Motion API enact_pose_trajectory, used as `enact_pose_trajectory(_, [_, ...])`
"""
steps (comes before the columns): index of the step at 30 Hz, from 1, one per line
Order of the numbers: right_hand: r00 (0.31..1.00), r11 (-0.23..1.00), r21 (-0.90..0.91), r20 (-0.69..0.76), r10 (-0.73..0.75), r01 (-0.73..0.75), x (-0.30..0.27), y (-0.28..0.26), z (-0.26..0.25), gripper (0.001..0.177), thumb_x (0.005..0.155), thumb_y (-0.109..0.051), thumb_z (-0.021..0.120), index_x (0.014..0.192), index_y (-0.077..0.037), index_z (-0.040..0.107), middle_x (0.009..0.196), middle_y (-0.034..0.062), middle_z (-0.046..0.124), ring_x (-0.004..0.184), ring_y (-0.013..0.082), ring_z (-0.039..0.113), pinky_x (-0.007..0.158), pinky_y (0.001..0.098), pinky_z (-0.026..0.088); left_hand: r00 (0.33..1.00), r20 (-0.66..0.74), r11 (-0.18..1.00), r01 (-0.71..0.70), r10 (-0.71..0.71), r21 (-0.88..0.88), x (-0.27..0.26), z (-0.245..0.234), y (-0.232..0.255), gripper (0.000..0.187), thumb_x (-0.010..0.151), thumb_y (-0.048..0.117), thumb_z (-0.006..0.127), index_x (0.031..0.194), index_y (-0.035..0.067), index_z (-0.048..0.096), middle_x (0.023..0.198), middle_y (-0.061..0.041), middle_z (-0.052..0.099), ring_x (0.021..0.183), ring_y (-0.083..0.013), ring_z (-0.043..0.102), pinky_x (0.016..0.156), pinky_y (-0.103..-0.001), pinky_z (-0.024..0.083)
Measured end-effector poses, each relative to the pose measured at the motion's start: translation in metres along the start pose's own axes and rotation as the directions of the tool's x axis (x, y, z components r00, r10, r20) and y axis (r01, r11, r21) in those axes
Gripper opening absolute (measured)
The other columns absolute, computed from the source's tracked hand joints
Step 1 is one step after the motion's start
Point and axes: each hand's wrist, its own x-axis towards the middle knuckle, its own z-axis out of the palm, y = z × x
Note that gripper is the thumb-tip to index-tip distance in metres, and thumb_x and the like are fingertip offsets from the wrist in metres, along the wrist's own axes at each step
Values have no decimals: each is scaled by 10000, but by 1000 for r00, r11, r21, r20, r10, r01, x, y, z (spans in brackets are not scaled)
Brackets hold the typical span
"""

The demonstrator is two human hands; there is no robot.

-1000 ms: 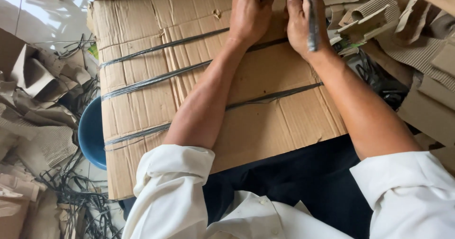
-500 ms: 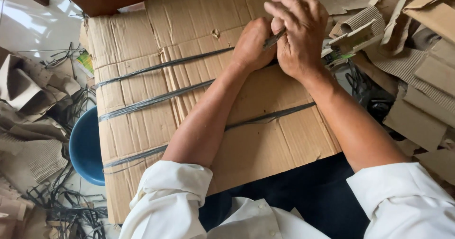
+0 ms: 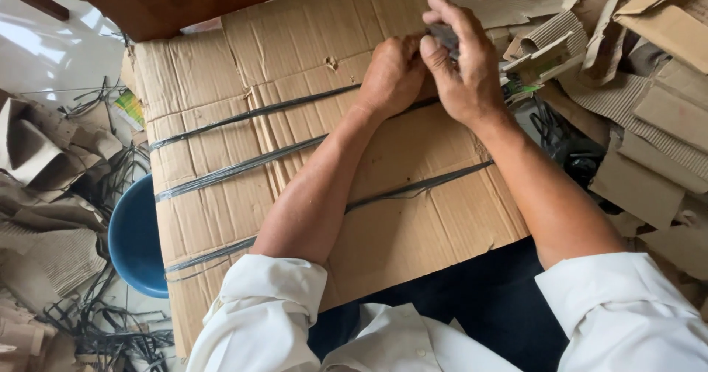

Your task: Wrapping cardboard around the frame of a wooden chair and securing it with plastic ties

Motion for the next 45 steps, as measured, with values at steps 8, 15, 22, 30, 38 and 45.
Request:
enact_pose_trajectory(8, [996, 971, -239, -88, 6, -27, -12, 18, -7, 24, 1079, 18, 707, 1063, 34, 716, 942, 141, 683, 841, 270, 623, 679, 387, 468, 998, -28, 989, 55, -59, -136, -3, -9, 15, 339, 1007, 359, 479, 795, 136, 621, 733, 21, 758, 702, -128, 730, 688, -318, 540])
enact_pose_trajectory(15, [992, 982, -185, -111, -53, 32, -12, 3, -16, 154, 1038, 134, 568, 936, 27, 611, 884, 130, 584, 682, 196, 444, 588, 347, 345, 995, -95, 988, 17, -32, -156, -2, -14, 13, 340, 1003, 318, 523, 729, 146, 628, 698, 37, 745, 644, -82, 695, 621, -278, 523])
enact_pose_trajectory(22, [975, 974, -188, 205, -91, 130, -22, 12, -19, 72, 1009, 86, 608, 972, 32, 635, 925, 159, 658, 773, 241, 603, 640, 344, 520, 928, 36, 928, 372, -371, -22, 2, -33, 33, 446, 991, 339, 555, 595, 151, 640, 526, 34, 667, 490, -93, 598, 608, -293, 482])
enact_pose_trajectory(30, [972, 871, -462, 229, -62, 164, -24, 20, 1, 115, 958, -46, 804, 939, -67, 692, 812, 73, 710, 684, 214, 657, 661, 372, 580, 882, -17, 838, 441, -471, -322, 0, -21, 17, 467, 961, 249, 683, 622, 152, 377, 576, 25, 477, 524, -74, 629, 499, -249, 460])
enact_pose_trajectory(38, [985, 976, -154, 58, 165, -155, -20, 33, -18, 69, 1045, 15, 617, 1045, 5, 685, 973, 161, 752, 771, 263, 698, 594, 387, 568, 996, -77, 998, -30, 34, 56, 1, -18, 2, 194, 986, 156, 555, 845, 81, 665, 700, 3, 678, 641, -113, 622, 564, -332, 468])
enact_pose_trajectory(45, [880, 879, 122, 189, 435, -461, -5, 18, -17, 299, 1143, -269, 514, 1232, -76, 724, 982, 66, 716, 808, 151, 617, 694, 291, 517, 986, -23, 981, -164, 167, 101, -6, -26, 19, 317, 636, -110, 482, 856, 113, 534, 730, -33, 562, 643, -198, 513, 560, -312, 367])
